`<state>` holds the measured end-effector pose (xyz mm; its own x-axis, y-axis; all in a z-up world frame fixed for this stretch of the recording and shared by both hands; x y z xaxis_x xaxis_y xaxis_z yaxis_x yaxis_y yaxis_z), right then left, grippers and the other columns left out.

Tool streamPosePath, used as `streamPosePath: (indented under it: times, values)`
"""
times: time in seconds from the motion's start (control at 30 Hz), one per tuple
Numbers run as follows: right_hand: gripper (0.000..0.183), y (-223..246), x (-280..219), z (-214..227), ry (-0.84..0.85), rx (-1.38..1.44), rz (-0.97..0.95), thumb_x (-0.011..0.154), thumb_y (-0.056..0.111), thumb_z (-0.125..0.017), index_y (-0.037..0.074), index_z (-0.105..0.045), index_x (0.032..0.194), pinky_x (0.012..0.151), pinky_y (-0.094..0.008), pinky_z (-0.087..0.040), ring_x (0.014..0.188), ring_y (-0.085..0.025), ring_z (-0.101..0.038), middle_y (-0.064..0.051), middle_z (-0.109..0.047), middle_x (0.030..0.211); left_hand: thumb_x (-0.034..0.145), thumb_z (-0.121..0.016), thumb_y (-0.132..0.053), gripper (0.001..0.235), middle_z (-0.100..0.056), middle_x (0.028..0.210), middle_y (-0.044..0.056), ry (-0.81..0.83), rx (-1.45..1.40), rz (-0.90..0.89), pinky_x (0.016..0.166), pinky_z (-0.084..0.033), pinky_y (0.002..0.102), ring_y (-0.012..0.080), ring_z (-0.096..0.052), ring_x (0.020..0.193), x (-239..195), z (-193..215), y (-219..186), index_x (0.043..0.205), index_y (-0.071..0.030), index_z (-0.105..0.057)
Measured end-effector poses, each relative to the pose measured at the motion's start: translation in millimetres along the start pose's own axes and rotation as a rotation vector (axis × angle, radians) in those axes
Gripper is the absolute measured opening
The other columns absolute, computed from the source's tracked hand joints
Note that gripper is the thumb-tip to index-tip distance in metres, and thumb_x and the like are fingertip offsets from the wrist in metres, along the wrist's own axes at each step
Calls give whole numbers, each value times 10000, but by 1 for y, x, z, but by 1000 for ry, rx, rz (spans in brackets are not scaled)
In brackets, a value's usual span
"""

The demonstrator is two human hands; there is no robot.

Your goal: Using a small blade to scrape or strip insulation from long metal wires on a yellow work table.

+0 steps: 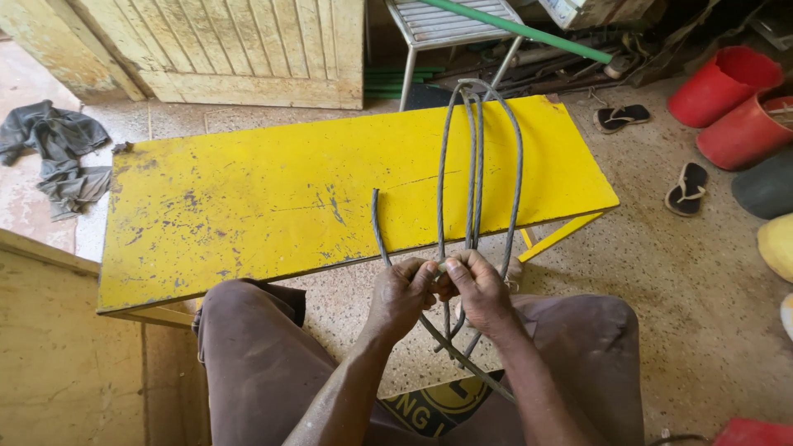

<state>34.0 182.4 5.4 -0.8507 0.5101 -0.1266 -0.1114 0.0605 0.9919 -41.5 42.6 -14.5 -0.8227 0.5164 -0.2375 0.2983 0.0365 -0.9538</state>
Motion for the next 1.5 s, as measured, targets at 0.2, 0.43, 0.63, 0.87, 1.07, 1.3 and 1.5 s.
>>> streamPosePath:
  times: [0.2,0.43,0.63,0.87,1.07,1.3,1.5]
  values:
    - [260,-2,1,5,-57,-6,45,1110,263,-604,10,-660,1083,672,-443,-679,679,-287,-775,-202,-740,804,1072,-668,-256,326,-749,770,194,17,-45,51,569,-660,273,181,-726,613,-6,7,-16,1182,31,-776]
    - [241,9,-1,5,-44,-128,80,1117,245,-583,19,-658,1077,670,-418,-673,648,-265,-778,-165,-733,780,1058,-691,-198,239,-767,757,206,-2,11,-6,593,-664,288,190,-747,629,-5,9,-14,1105,3,-810]
    - [239,4,0,4,-10,-92,38,1116,260,-587,39,-671,1086,760,-445,-670,741,-260,-801,-151,-739,807,1050,-694,-189,224,-763,740,198,-42,-11,-32,615,-673,284,182,-758,630,-9,6,-15,1069,4,-808]
    - [261,7,-4,-5,14,-161,43,1122,269,-583,33,-676,1059,803,-492,-664,779,-264,-780,-165,-736,812,1055,-692,-153,205,-743,701,201,-102,-91,-63,593,-669,296,183,-734,604,-15,-1,-11,1038,21,-798]
    - [259,-11,-5,-9,-3,78,-9,1121,307,-610,58,-660,1072,771,-449,-655,742,-255,-738,-145,-690,785,1047,-719,-202,199,-710,623,127,-165,15,-117,502,-613,270,152,-690,510,-12,10,-24,996,-30,-806]
    - [143,-5,-13,-27,-54,292,-98,1050,213,-698,85,-639,1072,743,-367,-591,755,-232,-707,-94,-673,822,1088,-651,-239,257,-682,591,123,-72,-64,-69,498,-587,263,169,-682,493,-10,4,-22,1026,-45,-807]
    - [73,-40,3,1,-82,475,-194,1004,184,-667,123,-630,995,668,-415,-548,714,-293,-680,-156,-697,836,1056,-559,-146,320,-778,831,239,123,-302,47,661,-673,372,276,-787,680,-10,-7,-11,1240,40,-743]
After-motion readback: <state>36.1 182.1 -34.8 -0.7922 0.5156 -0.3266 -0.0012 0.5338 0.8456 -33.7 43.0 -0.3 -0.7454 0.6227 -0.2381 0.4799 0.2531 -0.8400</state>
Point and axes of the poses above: each hand's wrist, its own x-axis towards the middle knuckle, its own z-axis out of the back of the hand, y = z × x, the point moved 10 cm from there along x, towards the middle knuckle
